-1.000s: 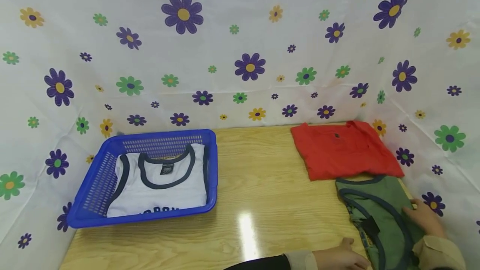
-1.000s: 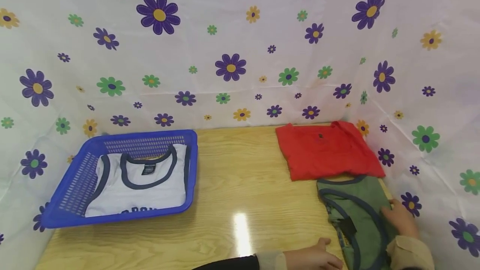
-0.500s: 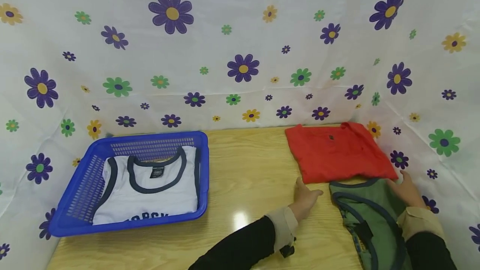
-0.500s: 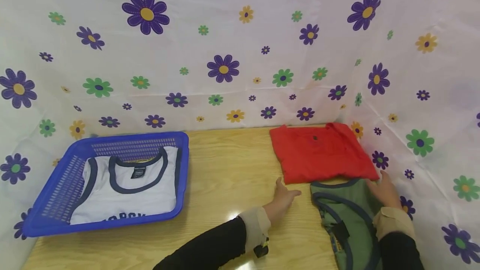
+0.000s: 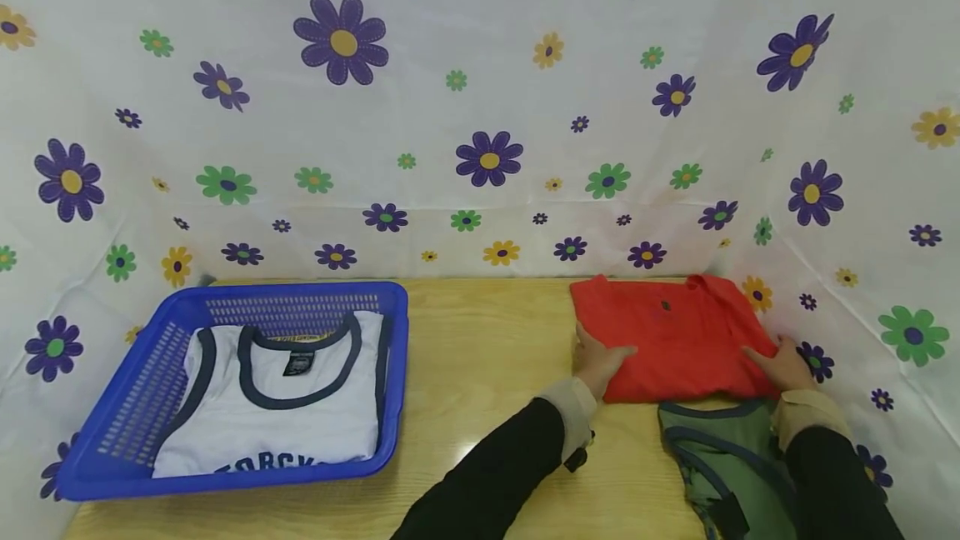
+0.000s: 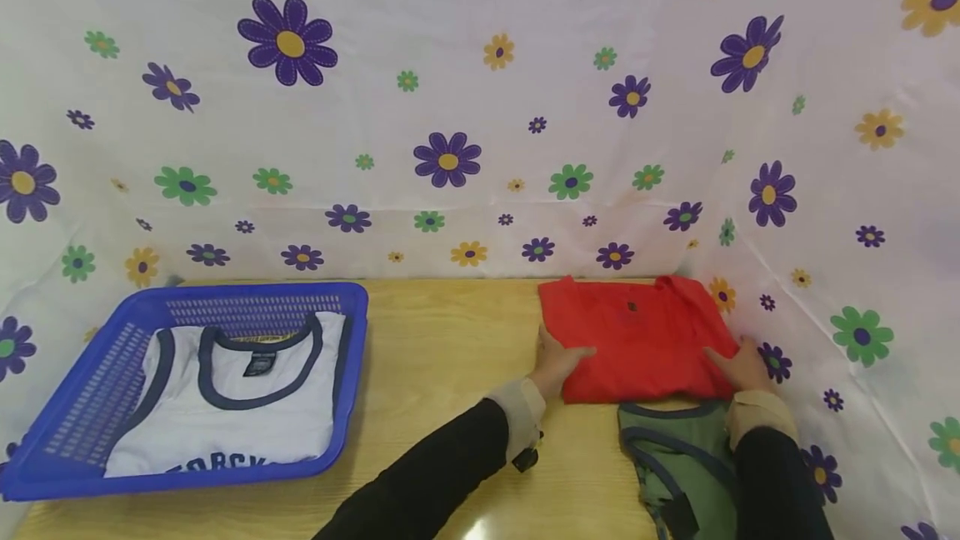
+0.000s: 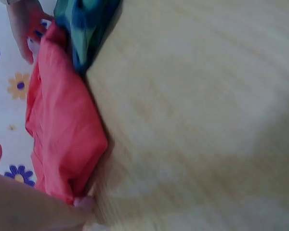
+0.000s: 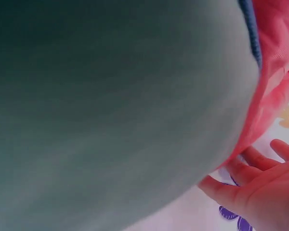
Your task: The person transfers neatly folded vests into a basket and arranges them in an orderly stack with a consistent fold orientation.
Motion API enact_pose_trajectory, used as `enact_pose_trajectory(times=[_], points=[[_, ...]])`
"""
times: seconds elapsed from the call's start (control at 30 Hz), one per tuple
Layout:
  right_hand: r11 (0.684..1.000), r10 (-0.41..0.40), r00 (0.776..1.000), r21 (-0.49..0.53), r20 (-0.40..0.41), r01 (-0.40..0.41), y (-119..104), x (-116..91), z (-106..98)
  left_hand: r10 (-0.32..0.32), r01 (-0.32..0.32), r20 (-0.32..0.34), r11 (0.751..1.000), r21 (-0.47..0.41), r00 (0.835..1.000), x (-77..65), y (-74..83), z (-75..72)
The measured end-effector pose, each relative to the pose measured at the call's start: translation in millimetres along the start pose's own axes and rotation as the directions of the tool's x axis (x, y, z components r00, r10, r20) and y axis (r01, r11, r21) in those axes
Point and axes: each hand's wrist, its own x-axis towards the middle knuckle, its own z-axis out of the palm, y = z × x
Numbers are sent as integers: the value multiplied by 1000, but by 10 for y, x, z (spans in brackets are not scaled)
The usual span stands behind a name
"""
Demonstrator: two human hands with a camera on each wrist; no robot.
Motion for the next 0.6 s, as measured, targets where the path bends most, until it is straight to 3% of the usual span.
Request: enact_pose_trajectory(times=[0.13, 0.33, 0.6], points=[[999, 3, 999, 39, -50, -1, 27, 64, 39, 13, -13, 3, 999, -33, 1000, 63, -29, 44], [1000, 10, 993, 23, -118, -7, 138, 60, 154, 60, -60, 2, 998, -32, 998, 78, -224, 147], [997, 66, 989, -42, -134, -72, 224, -59, 209, 32, -28, 65, 998, -52, 997, 19, -383, 186]])
